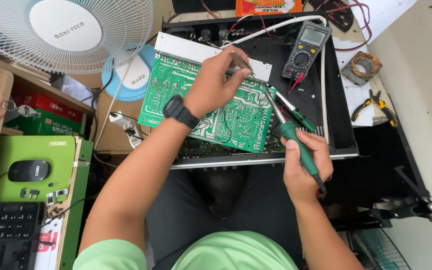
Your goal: Soldering components and wires on a large green printed circuit board as part of an electronics repair or assembly task.
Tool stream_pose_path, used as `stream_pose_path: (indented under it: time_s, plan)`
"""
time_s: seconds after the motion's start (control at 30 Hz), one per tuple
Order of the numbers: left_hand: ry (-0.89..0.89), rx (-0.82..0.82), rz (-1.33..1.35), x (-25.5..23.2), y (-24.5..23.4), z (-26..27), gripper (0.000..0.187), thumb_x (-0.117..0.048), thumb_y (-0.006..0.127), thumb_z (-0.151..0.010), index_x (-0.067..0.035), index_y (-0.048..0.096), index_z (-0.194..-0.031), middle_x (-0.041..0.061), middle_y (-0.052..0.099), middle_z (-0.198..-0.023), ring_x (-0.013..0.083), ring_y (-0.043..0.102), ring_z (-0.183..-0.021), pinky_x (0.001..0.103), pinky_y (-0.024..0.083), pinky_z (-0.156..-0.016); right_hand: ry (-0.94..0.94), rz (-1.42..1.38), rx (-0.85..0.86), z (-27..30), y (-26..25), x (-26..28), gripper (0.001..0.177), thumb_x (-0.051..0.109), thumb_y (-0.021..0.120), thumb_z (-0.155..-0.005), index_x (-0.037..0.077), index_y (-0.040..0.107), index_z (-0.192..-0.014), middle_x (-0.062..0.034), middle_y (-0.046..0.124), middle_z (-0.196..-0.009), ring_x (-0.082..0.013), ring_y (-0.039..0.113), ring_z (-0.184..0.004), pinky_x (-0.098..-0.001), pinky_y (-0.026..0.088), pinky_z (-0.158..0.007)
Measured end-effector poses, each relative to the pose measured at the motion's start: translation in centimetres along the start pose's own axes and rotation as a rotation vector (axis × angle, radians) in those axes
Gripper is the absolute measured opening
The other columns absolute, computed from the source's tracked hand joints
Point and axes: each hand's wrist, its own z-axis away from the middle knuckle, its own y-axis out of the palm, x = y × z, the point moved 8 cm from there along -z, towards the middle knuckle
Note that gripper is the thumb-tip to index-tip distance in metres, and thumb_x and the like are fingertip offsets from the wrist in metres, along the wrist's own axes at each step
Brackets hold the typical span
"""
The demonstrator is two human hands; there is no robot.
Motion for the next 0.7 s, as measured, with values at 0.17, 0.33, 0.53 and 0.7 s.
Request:
stream_pose_path:
  time_s: [0.17, 0.33, 0.53, 0.7]
  plan:
    - [0.052, -0.075, 0.005, -4.0, -2.6, 2.7, 0.015, -0.013, 0.074, -0.116, -0.013, 0.066, -0.129, 0.004, 0.083, -0.108, 0.0189, 0.082, -0.101, 0.033, 0.065, -0.088, 0.069, -0.042, 0.031, -0.8, -0.5, 0.4, 0.018, -0.001, 0.07, -0.113, -0.013, 0.069, -0.126, -0.0314, 0.065, -0.128, -0.0415, 0.078, -0.115, -0.049, 0.079, -0.1]
    - [-0.054, -0.249, -0.053, -5.5, -6.1, 7.8, 0.015, -0.012, 0.084, -0.109, -0.012, 0.072, -0.118, 0.003, 0.087, -0.113, 0.0213, 0.086, -0.103, 0.036, 0.072, -0.097, 0.033, -0.016, 0.078, -1.8, -0.9, 0.6, 0.017, 0.0, 0.071, -0.114, -0.013, 0.07, -0.126, -0.0309, 0.066, -0.126, -0.0403, 0.079, -0.107, -0.0459, 0.078, -0.096]
    - [-0.257, -0.453, -0.084, -5.6, -9.4, 15.4, 0.021, -0.018, 0.091, -0.105, -0.013, 0.071, -0.105, 0.011, 0.086, -0.113, 0.0246, 0.086, -0.114, 0.037, 0.071, -0.094, 0.021, -0.021, 0.11, -2.8, -0.9, -1.1, 0.022, 0.002, 0.068, -0.119, -0.018, 0.065, -0.128, -0.0335, 0.063, -0.122, -0.0493, 0.083, -0.1, -0.0505, 0.076, -0.092]
    - [-0.257, -0.381, -0.178, -5.2, -9.1, 18.1, 0.021, -0.015, 0.088, -0.11, -0.013, 0.067, -0.111, 0.002, 0.07, -0.098, 0.0189, 0.066, -0.09, 0.036, 0.059, -0.086, 0.17, -0.168, 0.04, -2.8, -1.8, -4.9, 0.032, 0.016, 0.074, -0.115, -0.011, 0.067, -0.13, -0.0252, 0.065, -0.123, -0.0477, 0.085, -0.103, -0.0476, 0.079, -0.084]
